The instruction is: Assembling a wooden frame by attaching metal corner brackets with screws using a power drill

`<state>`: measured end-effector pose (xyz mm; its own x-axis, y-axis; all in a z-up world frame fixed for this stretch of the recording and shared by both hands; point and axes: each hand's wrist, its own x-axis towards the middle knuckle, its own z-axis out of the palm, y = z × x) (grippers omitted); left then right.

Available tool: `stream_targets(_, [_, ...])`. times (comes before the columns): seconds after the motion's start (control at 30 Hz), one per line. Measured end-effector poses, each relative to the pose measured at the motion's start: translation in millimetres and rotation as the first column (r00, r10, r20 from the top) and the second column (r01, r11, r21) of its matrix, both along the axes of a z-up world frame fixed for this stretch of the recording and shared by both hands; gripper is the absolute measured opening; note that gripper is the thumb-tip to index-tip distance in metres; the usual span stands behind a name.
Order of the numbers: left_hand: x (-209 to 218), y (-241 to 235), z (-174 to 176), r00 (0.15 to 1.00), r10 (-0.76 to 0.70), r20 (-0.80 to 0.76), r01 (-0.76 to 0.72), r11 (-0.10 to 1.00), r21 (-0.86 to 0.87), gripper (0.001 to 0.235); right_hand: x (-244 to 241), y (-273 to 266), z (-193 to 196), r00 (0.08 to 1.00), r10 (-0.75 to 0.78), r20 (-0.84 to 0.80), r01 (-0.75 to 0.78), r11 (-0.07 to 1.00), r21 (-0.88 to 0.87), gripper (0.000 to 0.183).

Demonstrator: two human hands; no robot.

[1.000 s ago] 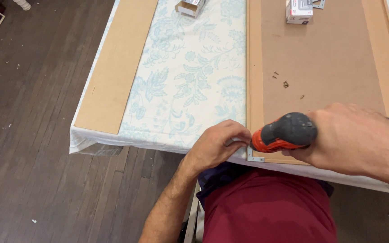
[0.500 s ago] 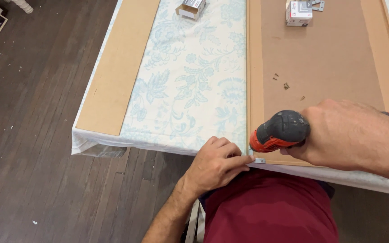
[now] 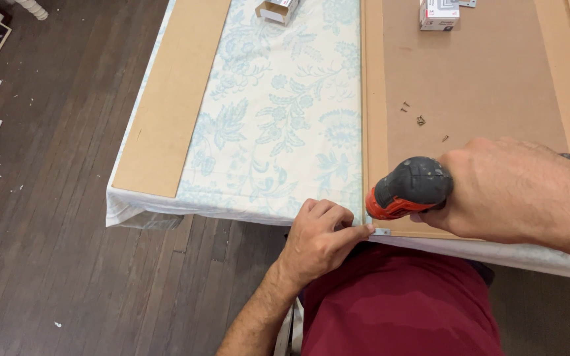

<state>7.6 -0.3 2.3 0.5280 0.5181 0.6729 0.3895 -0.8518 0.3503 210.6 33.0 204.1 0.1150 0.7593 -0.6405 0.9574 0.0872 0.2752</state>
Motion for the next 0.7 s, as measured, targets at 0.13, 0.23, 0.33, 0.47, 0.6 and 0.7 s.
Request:
stream_targets(0.13, [1,-1,3,1.000,0.013,0.018,-0.013,1.000,-0.005,0.005,0,-1,0,1.000,-0.012,0.000,0.012,1.000,0.018,0.047])
stream_targets(0.23, [3,-4,10,1.000,0.025,0.014,-0.024,0.999,-0.041,0.005,-1,-2,3,1.000,-0.014,-0.004,0.014,1.000,0.012,0.044])
stream_targets(0.33, [5,-8,8,0.998,0.046,0.035,-0.044,0.998,-0.052,0.004,-1,-3,2,1.000,-0.017,-0.009,0.017,1.000,0.015,0.041])
stream_targets(0.47, [7,-10,8,0.997,0.053,0.056,-0.050,0.997,-0.060,0.004,-1,-3,4,0.999,-0.030,-0.014,0.030,1.000,0.005,0.042])
stream_targets(0.6, [8,-12,10,0.995,0.070,0.065,-0.066,0.996,-0.068,0.003,-3,-2,4,0.999,-0.052,0.000,0.052,0.999,-0.009,0.041])
stream_targets(0.7, [8,-12,12,0.994,0.074,0.080,-0.069,0.995,-0.068,0.004,-2,-2,3,0.999,-0.045,0.014,0.045,0.999,-0.005,0.039])
